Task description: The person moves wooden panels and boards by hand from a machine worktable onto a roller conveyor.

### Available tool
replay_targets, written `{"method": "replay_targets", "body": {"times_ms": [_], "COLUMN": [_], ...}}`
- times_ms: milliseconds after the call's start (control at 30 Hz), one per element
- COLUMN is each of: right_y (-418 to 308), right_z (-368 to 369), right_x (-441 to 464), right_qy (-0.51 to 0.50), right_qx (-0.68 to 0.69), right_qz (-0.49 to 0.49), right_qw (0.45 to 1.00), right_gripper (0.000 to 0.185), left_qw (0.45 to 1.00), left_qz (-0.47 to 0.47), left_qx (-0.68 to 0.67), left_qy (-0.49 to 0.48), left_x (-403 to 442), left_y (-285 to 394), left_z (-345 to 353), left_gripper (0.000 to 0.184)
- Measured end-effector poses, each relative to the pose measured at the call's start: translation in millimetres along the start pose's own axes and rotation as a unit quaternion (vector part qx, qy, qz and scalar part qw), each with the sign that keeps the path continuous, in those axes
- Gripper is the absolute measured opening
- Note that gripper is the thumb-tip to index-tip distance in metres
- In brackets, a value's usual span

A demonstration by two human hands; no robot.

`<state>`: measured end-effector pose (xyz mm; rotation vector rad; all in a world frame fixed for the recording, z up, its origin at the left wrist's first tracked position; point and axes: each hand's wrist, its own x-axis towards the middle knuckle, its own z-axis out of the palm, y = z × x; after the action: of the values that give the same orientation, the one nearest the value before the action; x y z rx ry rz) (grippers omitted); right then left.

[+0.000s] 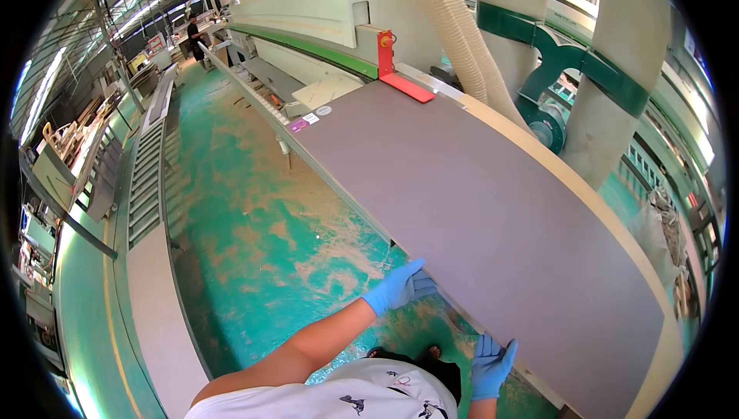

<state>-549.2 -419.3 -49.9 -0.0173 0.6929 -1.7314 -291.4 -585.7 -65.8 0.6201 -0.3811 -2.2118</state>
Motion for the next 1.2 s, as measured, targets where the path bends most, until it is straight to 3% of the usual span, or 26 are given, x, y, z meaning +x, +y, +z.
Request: {"method": "replay_targets", "body": {"times_ms": [267,333,500,600,733,833,900,933,967,1067,1133,1167,1200], "right_y": [-19,-22,-28,-34,-44,-66,-106,-132,-148,-192,-229,-234,-270], "right_z": [-11,-11,-15,-17,-32,-21,-27,-30,-13,60,73,35,-27], "right_x": [8,12,4,-14,-56,-93,-111,-109,-93,-57,-24,33,105], "right_qy": [0.025,0.031,0.023,0.096,0.112,0.116,0.109,0.102,0.082,-0.053,-0.134,-0.149,-0.101], "right_qx": [-0.006,0.005,0.031,0.083,0.084,-0.090,-0.228,-0.291,-0.299,-0.551,-0.681,-0.599,-0.637], "right_qz": [-0.021,-0.018,-0.015,0.006,0.014,0.157,0.337,0.437,0.451,0.326,0.219,0.131,0.083], "right_qw": [0.999,0.999,0.999,0.992,0.990,0.977,0.907,0.845,0.837,0.766,0.686,0.776,0.760], "right_gripper": [0.038,0.037,0.034,0.031,0.031,0.042,0.046,0.047,0.047,0.044,0.042,0.051,0.031], "left_qw": [0.998,0.983,0.979,0.978,0.971,0.960,0.944,0.948,0.947,0.936,0.927,0.927,0.926], "left_qz": [0.012,0.068,0.095,0.146,0.100,0.065,0.038,0.070,0.084,0.131,0.143,0.144,0.169], "left_qx": [-0.056,-0.171,-0.181,-0.152,-0.176,-0.216,-0.251,-0.233,-0.238,-0.216,-0.255,-0.255,-0.242], "left_qy": [0.038,0.005,0.028,0.000,0.130,0.166,0.209,0.206,0.199,0.245,0.234,0.235,0.237], "left_x": [14,28,35,5,-45,-83,-98,-88,-87,-87,-78,-79,-86], "left_y": [14,22,12,-3,-39,-50,-47,-67,-74,-74,-88,-83,-82], "left_z": [15,12,3,19,22,44,67,40,33,38,35,43,59], "left_gripper": [0.039,0.040,0.041,0.041,0.038,0.039,0.040,0.040,0.040,0.030,0.029,0.029,0.029]}}
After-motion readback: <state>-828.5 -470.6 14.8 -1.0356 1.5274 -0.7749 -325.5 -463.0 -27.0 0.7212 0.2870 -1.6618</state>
